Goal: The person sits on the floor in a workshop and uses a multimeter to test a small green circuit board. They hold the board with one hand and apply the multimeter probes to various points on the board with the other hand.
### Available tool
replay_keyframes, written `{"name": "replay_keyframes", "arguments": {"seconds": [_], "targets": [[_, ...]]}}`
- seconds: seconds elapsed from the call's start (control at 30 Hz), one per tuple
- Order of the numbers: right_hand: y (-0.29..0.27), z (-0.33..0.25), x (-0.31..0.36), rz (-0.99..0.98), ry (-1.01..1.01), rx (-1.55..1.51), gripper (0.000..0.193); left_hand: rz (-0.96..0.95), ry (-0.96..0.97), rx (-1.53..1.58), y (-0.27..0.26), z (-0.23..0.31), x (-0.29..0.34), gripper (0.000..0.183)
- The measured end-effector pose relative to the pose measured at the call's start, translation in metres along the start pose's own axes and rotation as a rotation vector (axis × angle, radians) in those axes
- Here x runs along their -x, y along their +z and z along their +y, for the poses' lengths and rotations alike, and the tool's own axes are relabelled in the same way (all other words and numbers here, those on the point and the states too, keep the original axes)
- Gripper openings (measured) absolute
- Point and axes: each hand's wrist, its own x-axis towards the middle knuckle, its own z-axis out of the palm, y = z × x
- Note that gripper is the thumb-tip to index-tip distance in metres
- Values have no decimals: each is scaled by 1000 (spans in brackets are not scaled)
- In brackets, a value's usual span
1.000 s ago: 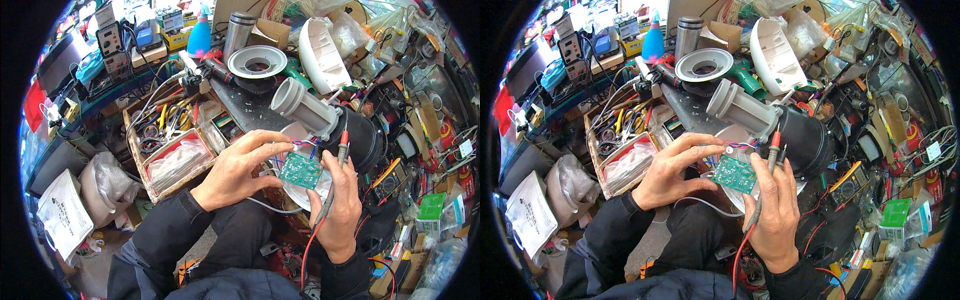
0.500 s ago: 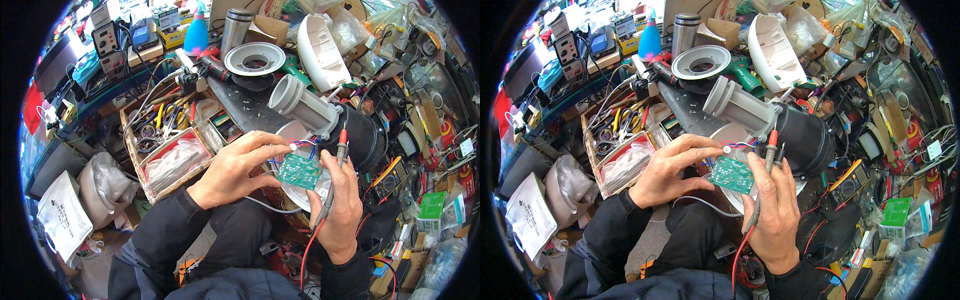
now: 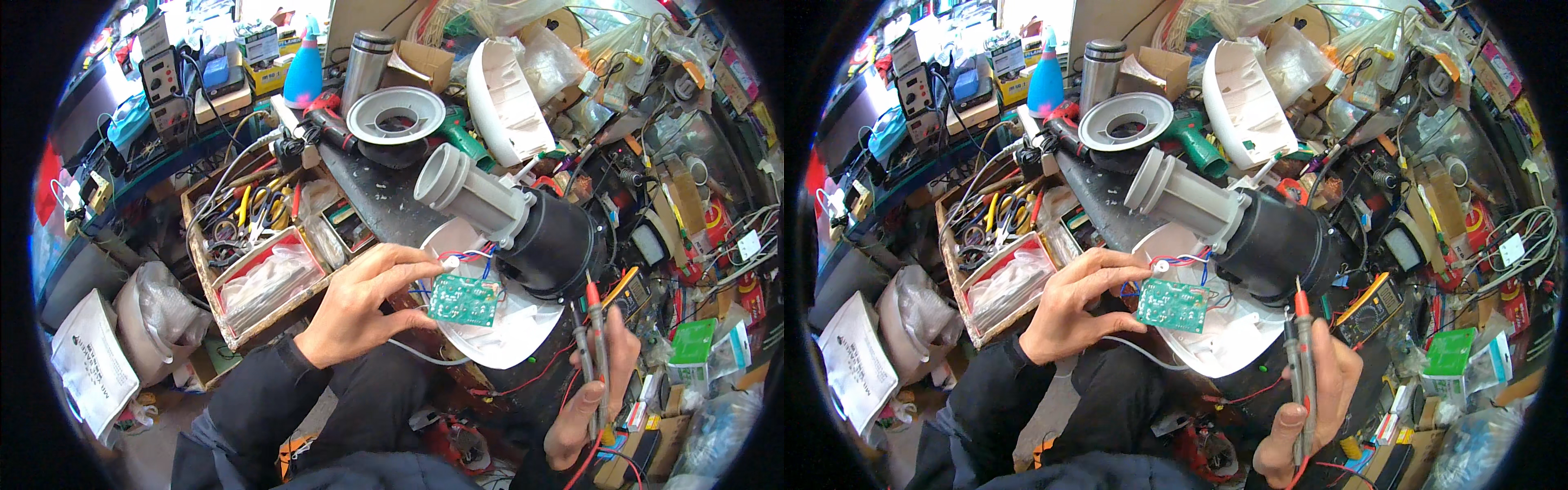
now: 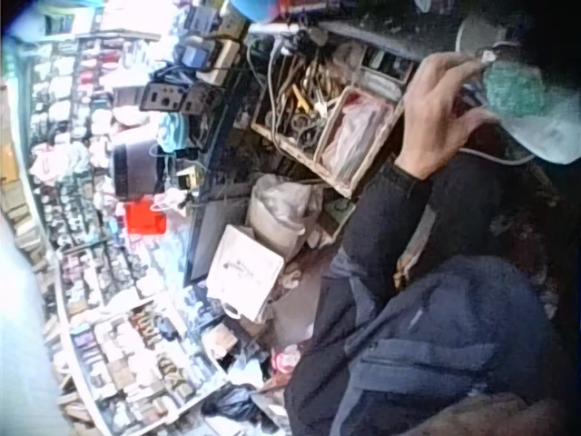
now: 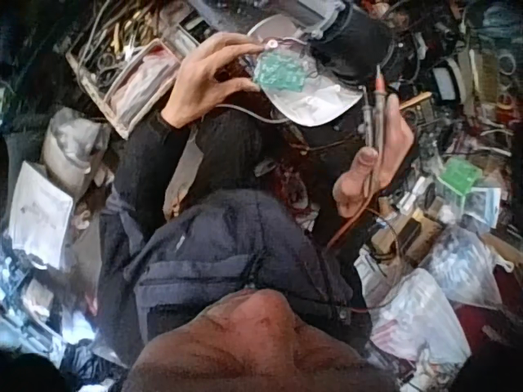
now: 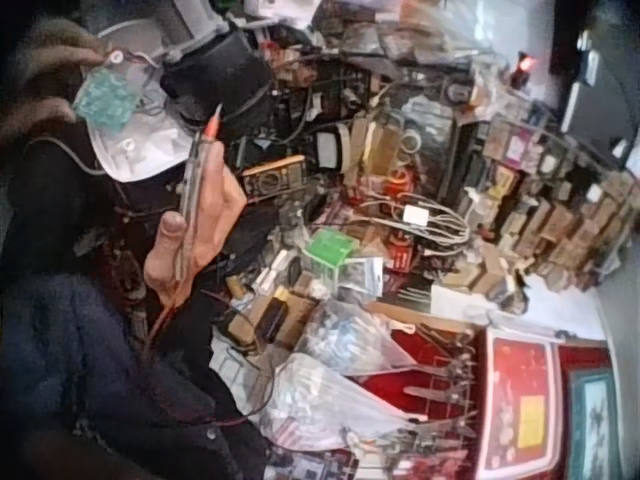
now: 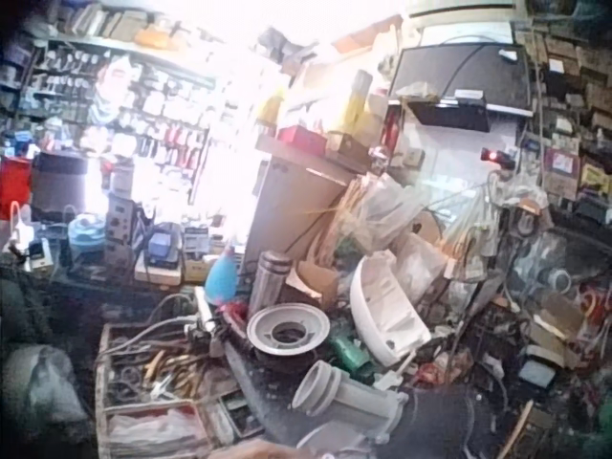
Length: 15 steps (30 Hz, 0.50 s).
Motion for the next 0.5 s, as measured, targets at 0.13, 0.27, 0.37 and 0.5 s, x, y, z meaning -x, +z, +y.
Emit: {"name": "replay_keyframes", "arguments": {"seconds": [0.13, 0.27, 0.37, 0.5], "targets": [[-6, 4, 14, -33, 104, -118, 73, 29, -42, 15, 4, 5, 5, 70], [2, 2, 24, -16, 258, -438, 54, 39, -59, 8, 6, 6, 9, 69], [4, -1, 24, -42, 346, -516, 50, 34, -83, 18, 6, 8, 11, 67], [4, 1, 21, -49, 336, -520, 41, 69, -62, 22, 8, 9, 11, 70]]}}
